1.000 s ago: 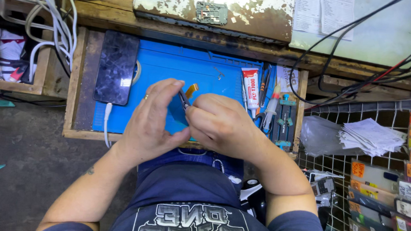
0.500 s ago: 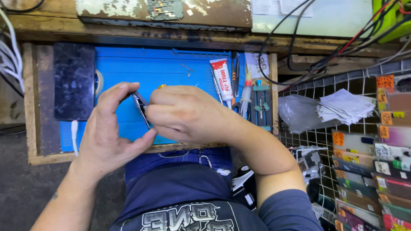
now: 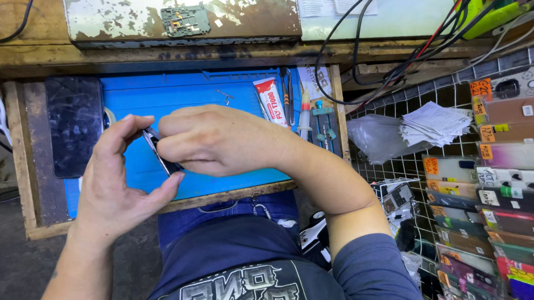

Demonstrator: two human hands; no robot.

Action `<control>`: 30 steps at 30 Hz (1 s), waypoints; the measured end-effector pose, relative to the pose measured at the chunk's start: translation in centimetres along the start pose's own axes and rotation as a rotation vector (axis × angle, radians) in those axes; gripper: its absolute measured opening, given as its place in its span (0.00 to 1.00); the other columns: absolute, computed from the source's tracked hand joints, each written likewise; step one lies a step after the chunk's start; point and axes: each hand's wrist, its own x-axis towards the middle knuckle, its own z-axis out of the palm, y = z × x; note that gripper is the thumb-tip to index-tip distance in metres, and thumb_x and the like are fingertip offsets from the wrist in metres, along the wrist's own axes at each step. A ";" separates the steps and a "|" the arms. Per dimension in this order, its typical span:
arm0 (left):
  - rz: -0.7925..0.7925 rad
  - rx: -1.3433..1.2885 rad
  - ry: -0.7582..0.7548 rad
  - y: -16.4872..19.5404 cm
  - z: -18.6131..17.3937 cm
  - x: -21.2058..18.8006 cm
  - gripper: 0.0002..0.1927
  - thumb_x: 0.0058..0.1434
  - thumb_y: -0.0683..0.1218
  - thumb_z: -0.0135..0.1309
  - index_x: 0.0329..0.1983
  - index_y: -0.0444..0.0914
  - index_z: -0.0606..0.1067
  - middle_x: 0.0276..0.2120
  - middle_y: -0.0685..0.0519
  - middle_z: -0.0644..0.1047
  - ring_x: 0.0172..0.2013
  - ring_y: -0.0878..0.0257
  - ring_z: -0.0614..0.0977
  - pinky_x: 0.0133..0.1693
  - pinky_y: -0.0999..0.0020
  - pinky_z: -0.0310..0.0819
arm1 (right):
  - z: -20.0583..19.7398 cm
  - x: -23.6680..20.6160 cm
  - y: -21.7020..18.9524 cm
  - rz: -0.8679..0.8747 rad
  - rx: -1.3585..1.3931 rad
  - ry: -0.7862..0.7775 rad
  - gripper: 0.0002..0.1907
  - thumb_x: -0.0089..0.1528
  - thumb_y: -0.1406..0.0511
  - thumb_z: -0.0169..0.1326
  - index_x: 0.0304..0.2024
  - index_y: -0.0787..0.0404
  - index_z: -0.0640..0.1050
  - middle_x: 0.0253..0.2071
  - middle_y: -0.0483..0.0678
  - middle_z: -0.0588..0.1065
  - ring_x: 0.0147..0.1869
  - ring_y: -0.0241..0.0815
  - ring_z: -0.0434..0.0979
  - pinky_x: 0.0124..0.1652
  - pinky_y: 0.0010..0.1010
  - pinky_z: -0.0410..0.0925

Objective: The person uses a heat gun to warm the back of a smartphone placed on a blue work mat. After heating, they use a metal prying tool to carefully lift and separate the phone's back cover from the frame.

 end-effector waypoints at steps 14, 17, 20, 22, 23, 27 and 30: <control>0.041 0.019 -0.033 1.4 -1.4 2.8 0.40 0.48 0.41 0.69 0.62 0.31 0.64 0.61 0.35 0.69 0.59 0.41 0.76 0.58 0.56 0.73 | -0.4 0.6 -0.2 0.228 -0.013 0.120 0.07 0.66 0.67 0.58 0.37 0.62 0.73 0.32 0.51 0.70 0.36 0.51 0.74 0.35 0.41 0.68; 0.030 0.135 0.019 1.6 -1.9 3.4 0.26 0.51 0.40 0.67 0.52 0.32 0.71 0.51 0.41 0.75 0.52 0.43 0.79 0.52 0.55 0.74 | -1.2 0.6 0.5 0.360 0.031 0.143 0.09 0.65 0.66 0.58 0.34 0.63 0.73 0.28 0.50 0.72 0.30 0.48 0.74 0.30 0.37 0.66; 0.023 0.146 0.044 1.8 -2.0 3.5 0.11 0.57 0.38 0.64 0.41 0.33 0.75 0.42 0.45 0.78 0.44 0.47 0.81 0.46 0.57 0.75 | -1.3 0.7 1.0 0.449 0.076 0.171 0.09 0.65 0.65 0.59 0.34 0.63 0.73 0.25 0.49 0.73 0.27 0.42 0.75 0.29 0.33 0.66; 0.026 0.112 0.036 1.9 -2.2 3.4 0.08 0.58 0.37 0.63 0.38 0.33 0.76 0.39 0.46 0.79 0.40 0.49 0.81 0.41 0.58 0.75 | -1.4 0.6 1.0 0.494 0.099 0.168 0.09 0.65 0.65 0.59 0.34 0.64 0.75 0.24 0.49 0.73 0.25 0.40 0.74 0.28 0.31 0.65; 0.035 0.129 0.036 1.8 -2.3 3.4 0.07 0.59 0.37 0.62 0.38 0.33 0.76 0.39 0.46 0.79 0.40 0.49 0.81 0.41 0.58 0.75 | -1.6 0.6 1.0 0.505 0.102 0.154 0.09 0.65 0.66 0.60 0.34 0.64 0.76 0.24 0.49 0.72 0.25 0.41 0.72 0.27 0.32 0.64; 0.007 0.103 0.004 1.7 -2.5 3.0 0.06 0.60 0.36 0.61 0.39 0.33 0.76 0.39 0.47 0.79 0.38 0.51 0.82 0.39 0.60 0.76 | -2.7 0.4 0.8 0.558 0.216 0.085 0.08 0.64 0.66 0.59 0.34 0.64 0.76 0.23 0.47 0.73 0.25 0.40 0.72 0.27 0.30 0.65; 0.001 0.054 -0.017 1.3 -2.3 2.8 0.06 0.61 0.36 0.61 0.40 0.33 0.77 0.40 0.47 0.79 0.38 0.52 0.82 0.38 0.62 0.76 | -3.5 0.6 0.3 0.412 0.151 0.030 0.07 0.64 0.67 0.59 0.35 0.63 0.76 0.26 0.47 0.74 0.28 0.40 0.75 0.29 0.31 0.67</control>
